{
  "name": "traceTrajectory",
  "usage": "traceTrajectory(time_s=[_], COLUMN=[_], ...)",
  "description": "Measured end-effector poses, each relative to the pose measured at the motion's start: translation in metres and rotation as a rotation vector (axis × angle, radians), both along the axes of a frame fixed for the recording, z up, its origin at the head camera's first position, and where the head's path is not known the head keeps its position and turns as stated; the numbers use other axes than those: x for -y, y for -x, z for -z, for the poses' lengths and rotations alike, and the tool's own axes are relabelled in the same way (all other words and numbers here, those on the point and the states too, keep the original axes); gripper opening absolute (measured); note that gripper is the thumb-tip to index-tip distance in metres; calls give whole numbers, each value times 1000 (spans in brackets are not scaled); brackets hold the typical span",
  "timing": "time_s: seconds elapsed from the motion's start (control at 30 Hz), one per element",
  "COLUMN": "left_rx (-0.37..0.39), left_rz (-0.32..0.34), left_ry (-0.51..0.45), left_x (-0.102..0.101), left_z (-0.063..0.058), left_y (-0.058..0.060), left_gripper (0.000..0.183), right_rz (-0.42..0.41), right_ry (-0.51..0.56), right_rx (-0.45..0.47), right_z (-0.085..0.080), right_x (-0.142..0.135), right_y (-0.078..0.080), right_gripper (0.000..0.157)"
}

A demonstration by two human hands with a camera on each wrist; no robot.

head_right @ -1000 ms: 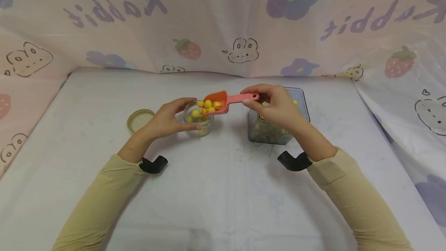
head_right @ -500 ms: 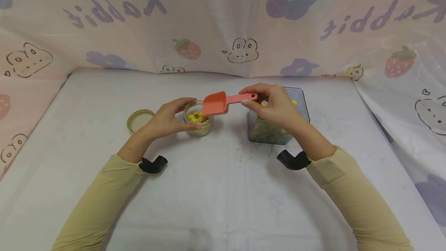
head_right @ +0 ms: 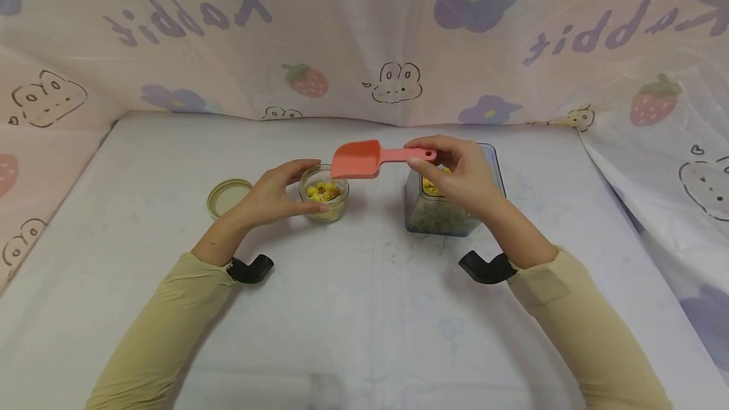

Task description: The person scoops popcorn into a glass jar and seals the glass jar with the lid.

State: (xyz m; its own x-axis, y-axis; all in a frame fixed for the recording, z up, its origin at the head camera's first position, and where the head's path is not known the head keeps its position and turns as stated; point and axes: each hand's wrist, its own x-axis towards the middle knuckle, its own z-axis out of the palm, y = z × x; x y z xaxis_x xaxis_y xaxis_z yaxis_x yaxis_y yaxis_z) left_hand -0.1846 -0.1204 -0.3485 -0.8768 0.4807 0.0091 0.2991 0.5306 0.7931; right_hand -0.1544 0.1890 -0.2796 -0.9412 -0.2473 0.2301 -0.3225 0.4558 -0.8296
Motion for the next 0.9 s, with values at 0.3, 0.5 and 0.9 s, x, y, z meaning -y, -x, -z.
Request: traceTrajectory(time_s=[0.3,0.5,0.9], left_rx=[-32,-49,-102], left_rz=[22,22,28], left_ry=[19,31,30], left_x=[-10,-20,-50], left_z=[-2,-10,-26], left_y=[3,3,5], left_gripper=[89,89,90], right_rz=[65,47,85], right_ry=[187,309,388], right_rx=[7,9,-18], right_z=[-2,-5,-2], right_x=[-25,-35,-58], right_y=[-10,-16,-22], right_gripper=[21,21,21])
